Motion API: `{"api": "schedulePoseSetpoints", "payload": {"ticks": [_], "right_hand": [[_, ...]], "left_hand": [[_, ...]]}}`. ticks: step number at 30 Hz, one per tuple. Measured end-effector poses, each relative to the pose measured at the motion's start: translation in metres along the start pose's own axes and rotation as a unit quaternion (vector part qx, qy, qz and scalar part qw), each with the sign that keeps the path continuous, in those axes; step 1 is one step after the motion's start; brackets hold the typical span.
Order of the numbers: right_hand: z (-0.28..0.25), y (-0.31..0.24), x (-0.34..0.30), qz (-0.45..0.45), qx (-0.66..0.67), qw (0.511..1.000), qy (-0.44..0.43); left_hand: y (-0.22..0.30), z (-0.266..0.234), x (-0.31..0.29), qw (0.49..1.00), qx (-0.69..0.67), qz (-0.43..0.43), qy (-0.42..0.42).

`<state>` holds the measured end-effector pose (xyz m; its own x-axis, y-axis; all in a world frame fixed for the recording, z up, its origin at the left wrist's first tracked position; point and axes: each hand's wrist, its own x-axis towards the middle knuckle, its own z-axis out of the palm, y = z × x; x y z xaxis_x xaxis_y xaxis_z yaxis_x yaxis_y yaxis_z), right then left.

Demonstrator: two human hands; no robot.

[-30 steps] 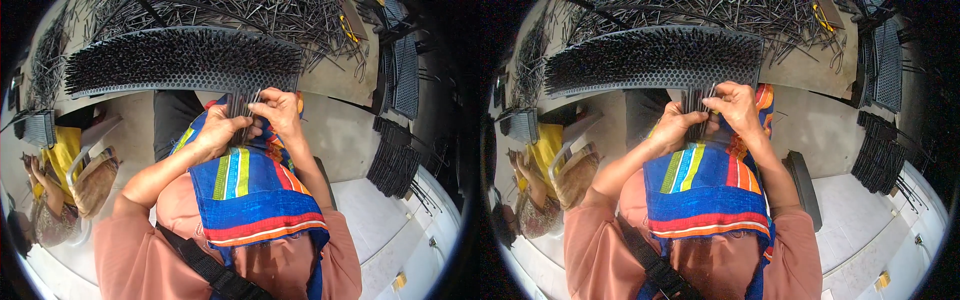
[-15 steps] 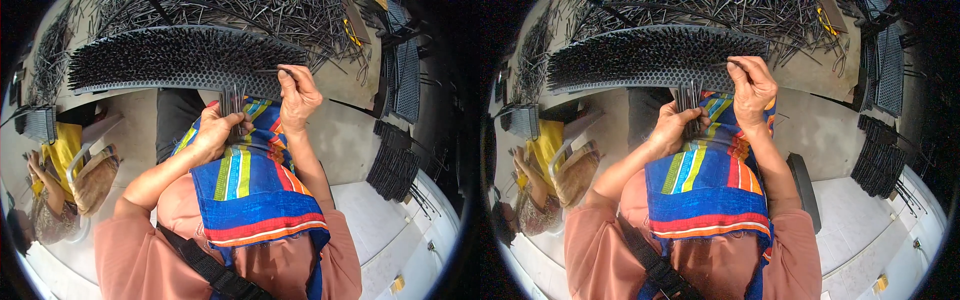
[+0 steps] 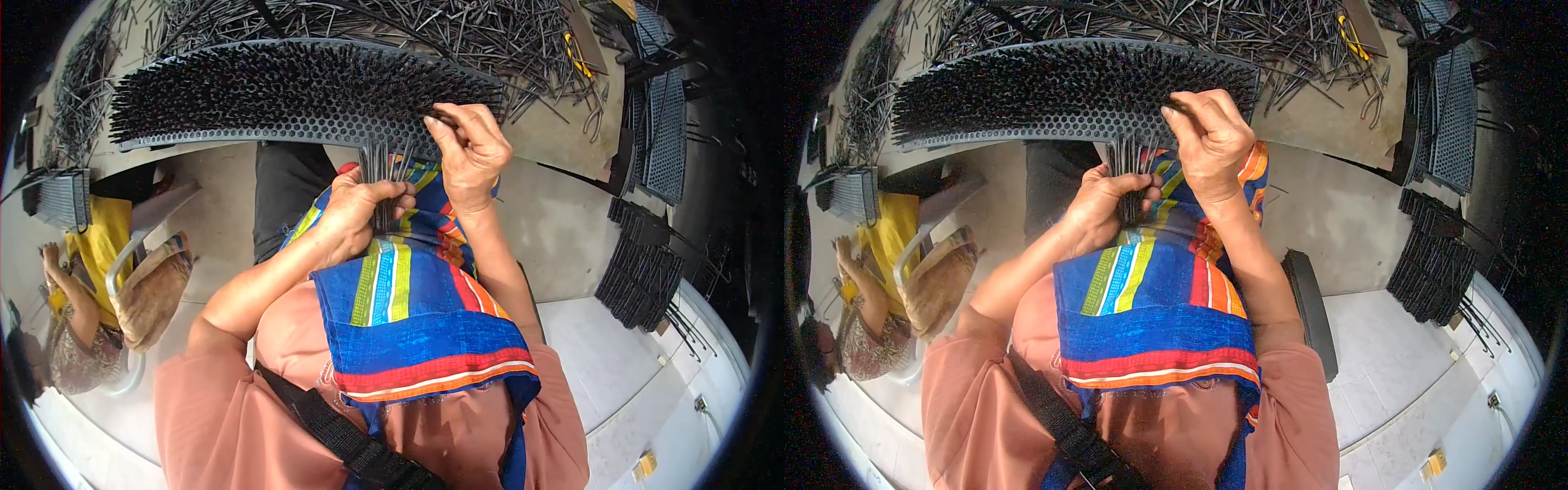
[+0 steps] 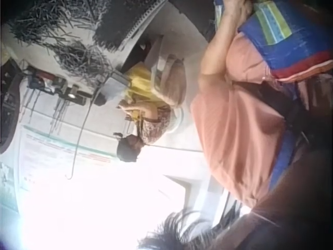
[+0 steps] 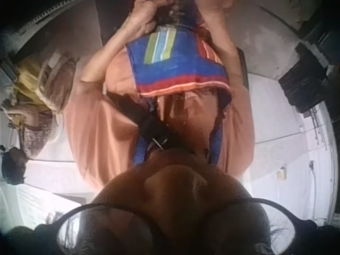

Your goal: The recorder is manually inserting metal pins into a perforated base plate at an assembly station.

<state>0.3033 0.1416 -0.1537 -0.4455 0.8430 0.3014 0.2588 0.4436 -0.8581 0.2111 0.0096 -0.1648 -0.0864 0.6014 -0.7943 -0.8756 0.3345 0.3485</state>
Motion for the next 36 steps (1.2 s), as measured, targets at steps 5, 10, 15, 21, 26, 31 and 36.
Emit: {"api": "schedulePoseSetpoints", "payload": {"ticks": [5, 10, 15, 21, 26, 31, 36], "right_hand": [[-0.001, 0.005, -0.003, -0.036, -0.033, 0.998, -0.026], [-0.013, 0.013, -0.017, 0.305, 0.218, 0.905, -0.204], [-0.017, 0.01, -0.02, 0.343, 0.286, 0.885, -0.131], [-0.024, 0.018, -0.004, 0.137, 0.157, 0.974, 0.085], [-0.021, 0.02, -0.002, 0.017, 0.08, 0.994, 0.075], [-0.021, 0.018, -0.003, 0.009, 0.053, 0.997, 0.058], [-0.013, 0.005, -0.003, 0.047, 0.02, 0.999, 0.015]], "left_hand": [[0.003, 0.002, -0.002, 1.0, -0.03, -0.007, -0.004], [0.005, 0.004, -0.004, 0.997, -0.038, -0.014, -0.071], [0.003, 0.008, -0.004, 0.999, -0.021, 0.001, -0.033], [-0.001, 0.004, 0.001, 0.999, 0.008, 0.029, 0.012], [0.004, 0.009, 0.0, 0.999, 0.033, 0.028, 0.014], [0.006, 0.012, 0.005, 1.0, -0.012, 0.014, 0.009], [0.009, 0.016, 0.006, 0.999, -0.043, 0.017, 0.02]]}}
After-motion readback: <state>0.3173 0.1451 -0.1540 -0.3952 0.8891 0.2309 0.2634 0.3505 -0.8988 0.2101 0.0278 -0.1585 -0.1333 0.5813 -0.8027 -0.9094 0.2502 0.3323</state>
